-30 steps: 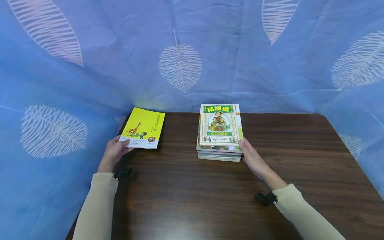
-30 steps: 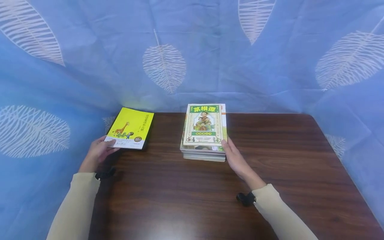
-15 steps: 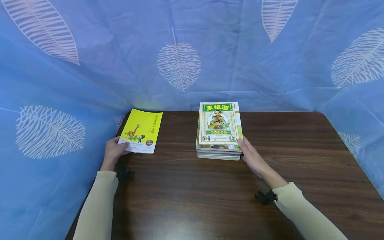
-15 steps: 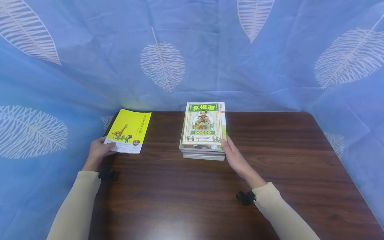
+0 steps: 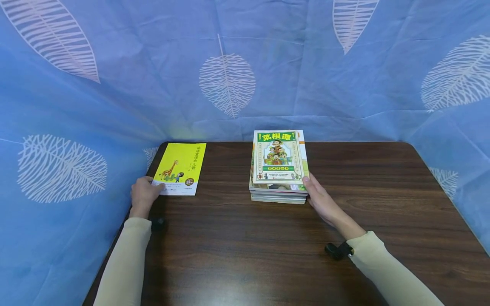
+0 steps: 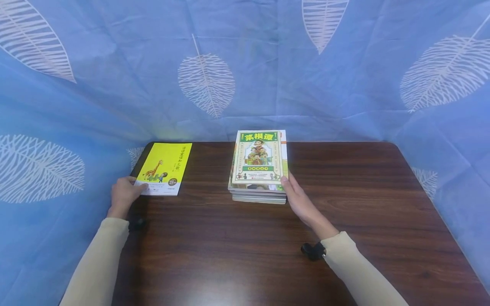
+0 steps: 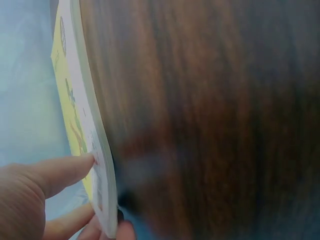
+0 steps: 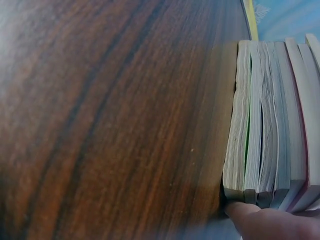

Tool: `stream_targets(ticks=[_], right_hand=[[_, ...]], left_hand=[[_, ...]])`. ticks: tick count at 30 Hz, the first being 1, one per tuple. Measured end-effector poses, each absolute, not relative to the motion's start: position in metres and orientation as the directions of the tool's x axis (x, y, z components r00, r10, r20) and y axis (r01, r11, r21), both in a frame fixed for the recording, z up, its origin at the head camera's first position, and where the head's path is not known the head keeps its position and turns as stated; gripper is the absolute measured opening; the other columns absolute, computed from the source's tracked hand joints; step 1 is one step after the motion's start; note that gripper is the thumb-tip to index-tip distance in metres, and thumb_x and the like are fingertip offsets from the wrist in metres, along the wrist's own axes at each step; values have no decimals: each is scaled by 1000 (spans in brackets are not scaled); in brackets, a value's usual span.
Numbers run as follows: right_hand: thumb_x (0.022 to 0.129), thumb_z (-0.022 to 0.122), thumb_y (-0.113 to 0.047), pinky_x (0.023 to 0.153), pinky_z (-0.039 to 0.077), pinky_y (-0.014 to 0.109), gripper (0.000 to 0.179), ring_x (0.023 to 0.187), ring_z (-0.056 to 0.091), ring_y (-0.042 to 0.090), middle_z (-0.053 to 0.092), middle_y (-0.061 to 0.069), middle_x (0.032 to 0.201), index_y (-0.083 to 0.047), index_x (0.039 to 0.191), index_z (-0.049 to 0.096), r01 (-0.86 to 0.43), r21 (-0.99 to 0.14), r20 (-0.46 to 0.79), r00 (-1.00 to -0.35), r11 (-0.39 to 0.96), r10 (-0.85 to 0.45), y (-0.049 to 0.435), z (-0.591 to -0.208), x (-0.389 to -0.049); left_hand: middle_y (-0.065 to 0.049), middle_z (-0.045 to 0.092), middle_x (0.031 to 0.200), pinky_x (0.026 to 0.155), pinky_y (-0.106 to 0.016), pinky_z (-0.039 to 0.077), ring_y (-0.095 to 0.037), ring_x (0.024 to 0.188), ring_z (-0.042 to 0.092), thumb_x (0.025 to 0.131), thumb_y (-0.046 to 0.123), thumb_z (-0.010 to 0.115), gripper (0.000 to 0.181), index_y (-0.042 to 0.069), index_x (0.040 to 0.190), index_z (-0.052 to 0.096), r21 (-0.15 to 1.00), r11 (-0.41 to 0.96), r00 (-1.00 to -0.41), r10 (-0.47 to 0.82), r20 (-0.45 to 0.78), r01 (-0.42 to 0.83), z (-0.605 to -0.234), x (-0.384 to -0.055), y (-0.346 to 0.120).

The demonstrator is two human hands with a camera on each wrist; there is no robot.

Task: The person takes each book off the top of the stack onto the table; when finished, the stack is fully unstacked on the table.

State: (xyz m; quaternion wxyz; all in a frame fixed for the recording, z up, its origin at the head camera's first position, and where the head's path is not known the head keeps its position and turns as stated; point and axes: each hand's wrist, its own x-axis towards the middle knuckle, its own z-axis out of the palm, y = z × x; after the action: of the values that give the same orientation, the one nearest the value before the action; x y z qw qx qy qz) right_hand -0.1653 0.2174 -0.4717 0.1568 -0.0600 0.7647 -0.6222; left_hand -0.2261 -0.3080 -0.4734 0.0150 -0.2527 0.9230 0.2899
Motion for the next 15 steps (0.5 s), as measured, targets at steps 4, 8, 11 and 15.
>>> stream_targets(ticks=[4,8,11,15], right_hand=[[112,19,-57,124,22,71,72,155,28,49,24,29,167,-25,169,-11,88,-973,-149,-944,212,-293,218,-472,-165],[112,19,-58,124,20,72,73,157,24,50,21,29,168,-25,169,-12,87,-973,-149,-944,213,-295,218,-472,-165],[112,19,-58,124,18,73,73,159,21,49,19,28,170,-25,169,-12,100,-973,-159,-943,208,-291,218,-473,-166],[112,19,-58,123,18,75,73,159,20,50,20,28,169,-26,169,-12,107,-973,-164,-943,203,-291,218,-473,-165]], left_hand=[[-34,65,131,90,-56,56,-45,106,63,98,24,72,56,-12,139,59,456,777,-894,-435,-107,-433,-472,-224,-307],[-32,69,125,85,-57,55,-45,100,66,97,25,72,50,-9,133,65,358,849,-914,-405,-34,-389,-470,-222,-303],[-31,70,125,88,-60,55,-47,103,66,96,26,72,48,-5,132,68,309,886,-927,-374,33,-347,-470,-221,-296],[-28,68,132,96,-60,54,-47,115,65,97,33,72,51,-1,136,68,364,894,-945,-315,90,-263,-468,-223,-277]])
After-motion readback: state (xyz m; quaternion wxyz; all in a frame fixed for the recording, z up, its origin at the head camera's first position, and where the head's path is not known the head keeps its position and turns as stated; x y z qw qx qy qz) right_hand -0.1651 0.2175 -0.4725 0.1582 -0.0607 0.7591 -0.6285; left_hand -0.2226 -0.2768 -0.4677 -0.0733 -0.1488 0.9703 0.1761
